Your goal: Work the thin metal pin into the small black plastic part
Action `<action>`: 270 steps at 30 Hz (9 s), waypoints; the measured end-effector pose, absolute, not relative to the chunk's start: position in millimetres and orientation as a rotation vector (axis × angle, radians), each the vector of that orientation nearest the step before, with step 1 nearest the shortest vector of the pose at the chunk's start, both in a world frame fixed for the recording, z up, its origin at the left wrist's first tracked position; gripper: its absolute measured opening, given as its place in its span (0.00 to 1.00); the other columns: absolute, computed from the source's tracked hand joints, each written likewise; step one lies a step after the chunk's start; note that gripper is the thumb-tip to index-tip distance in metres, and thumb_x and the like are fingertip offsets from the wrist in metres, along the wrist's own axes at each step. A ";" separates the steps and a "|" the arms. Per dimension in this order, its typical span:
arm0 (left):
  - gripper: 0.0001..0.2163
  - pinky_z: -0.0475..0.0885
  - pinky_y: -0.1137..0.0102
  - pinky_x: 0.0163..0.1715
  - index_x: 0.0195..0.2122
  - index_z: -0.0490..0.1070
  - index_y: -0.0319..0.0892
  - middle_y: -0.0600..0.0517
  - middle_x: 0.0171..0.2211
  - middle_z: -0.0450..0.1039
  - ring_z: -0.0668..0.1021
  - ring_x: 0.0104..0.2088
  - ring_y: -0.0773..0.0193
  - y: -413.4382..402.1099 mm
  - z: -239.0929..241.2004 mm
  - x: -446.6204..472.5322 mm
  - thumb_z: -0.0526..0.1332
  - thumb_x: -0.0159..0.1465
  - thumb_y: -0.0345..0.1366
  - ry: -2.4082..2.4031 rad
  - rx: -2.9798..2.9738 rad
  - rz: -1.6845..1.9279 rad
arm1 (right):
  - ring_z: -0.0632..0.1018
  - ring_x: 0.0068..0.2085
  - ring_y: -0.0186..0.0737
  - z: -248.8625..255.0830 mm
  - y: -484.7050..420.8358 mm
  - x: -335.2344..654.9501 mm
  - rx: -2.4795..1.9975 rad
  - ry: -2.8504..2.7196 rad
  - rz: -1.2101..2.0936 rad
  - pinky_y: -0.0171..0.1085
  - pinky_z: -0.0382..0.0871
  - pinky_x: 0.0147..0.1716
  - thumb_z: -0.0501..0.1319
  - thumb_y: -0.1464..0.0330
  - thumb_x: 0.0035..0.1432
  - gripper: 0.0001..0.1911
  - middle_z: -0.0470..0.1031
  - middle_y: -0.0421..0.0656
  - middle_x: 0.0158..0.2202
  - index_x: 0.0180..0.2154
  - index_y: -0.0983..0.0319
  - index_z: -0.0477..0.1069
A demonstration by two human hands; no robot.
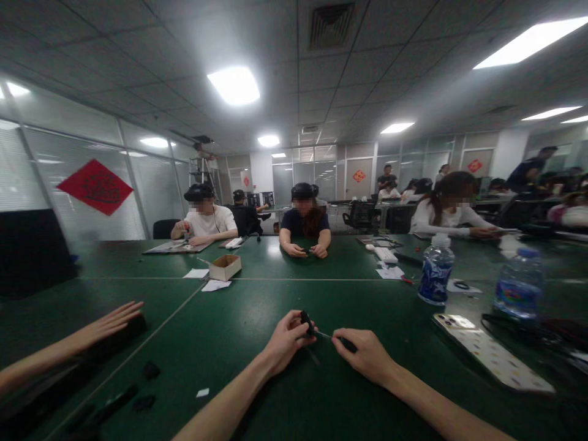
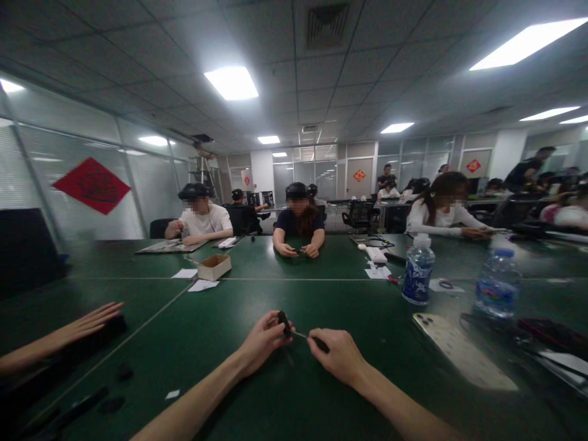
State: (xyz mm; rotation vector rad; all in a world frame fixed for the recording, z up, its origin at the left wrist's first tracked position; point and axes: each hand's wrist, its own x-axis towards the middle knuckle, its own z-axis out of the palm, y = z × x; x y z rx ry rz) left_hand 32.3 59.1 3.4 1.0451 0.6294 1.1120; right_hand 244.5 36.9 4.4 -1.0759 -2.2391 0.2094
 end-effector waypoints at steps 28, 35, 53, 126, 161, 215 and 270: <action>0.18 0.73 0.64 0.38 0.44 0.62 0.43 0.49 0.39 0.66 0.77 0.39 0.58 59.8 -1.6 33.6 0.66 0.54 0.34 0.703 1.097 1.081 | 0.76 0.31 0.37 5.3 36.3 244.7 -1.067 -2.205 0.202 0.33 0.68 0.32 0.50 0.64 0.62 0.13 0.76 0.42 0.32 0.38 0.60 0.72; 0.19 0.71 0.64 0.41 0.44 0.63 0.43 0.50 0.37 0.68 0.77 0.38 0.60 61.1 -2.9 35.5 0.67 0.53 0.34 0.682 1.099 1.148 | 0.76 0.31 0.37 1.9 36.7 244.0 -1.086 -2.266 0.192 0.32 0.67 0.32 0.51 0.65 0.62 0.13 0.76 0.41 0.32 0.38 0.60 0.73; 0.18 0.71 0.63 0.42 0.44 0.63 0.42 0.48 0.38 0.69 0.77 0.40 0.59 59.4 -2.1 33.9 0.66 0.53 0.33 0.666 1.101 1.107 | 0.76 0.33 0.36 6.9 35.2 244.7 -1.077 -2.212 0.247 0.33 0.69 0.34 0.51 0.65 0.63 0.13 0.76 0.41 0.34 0.39 0.60 0.73; 0.16 0.59 0.75 0.25 0.33 0.71 0.36 0.55 0.24 0.65 0.66 0.23 0.73 60.5 3.0 33.9 0.66 0.51 0.45 0.839 1.210 1.088 | 0.77 0.36 0.37 6.4 34.9 244.8 -1.010 -2.208 0.257 0.34 0.70 0.36 0.50 0.64 0.64 0.14 0.76 0.43 0.36 0.41 0.61 0.72; 0.15 0.67 0.68 0.40 0.40 0.72 0.39 0.47 0.39 0.70 0.72 0.40 0.61 60.7 -0.4 32.4 0.65 0.54 0.40 0.735 1.220 1.106 | 0.76 0.33 0.36 3.1 38.2 245.9 -1.060 -2.246 0.259 0.34 0.69 0.34 0.50 0.63 0.64 0.14 0.76 0.42 0.34 0.40 0.61 0.72; 0.16 0.66 0.68 0.38 0.37 0.72 0.38 0.47 0.36 0.70 0.71 0.37 0.62 57.2 5.0 30.2 0.66 0.53 0.44 0.760 1.316 1.037 | 0.74 0.27 0.35 12.1 32.5 243.9 -1.011 -2.312 0.240 0.33 0.67 0.28 0.50 0.66 0.61 0.14 0.75 0.40 0.27 0.35 0.61 0.74; 0.15 0.65 0.67 0.42 0.42 0.71 0.39 0.49 0.38 0.70 0.71 0.38 0.62 61.6 -2.7 32.2 0.64 0.55 0.39 0.732 1.275 1.091 | 0.77 0.32 0.37 6.8 35.3 247.5 -1.038 -2.230 0.284 0.34 0.71 0.33 0.51 0.66 0.61 0.14 0.77 0.42 0.33 0.38 0.61 0.74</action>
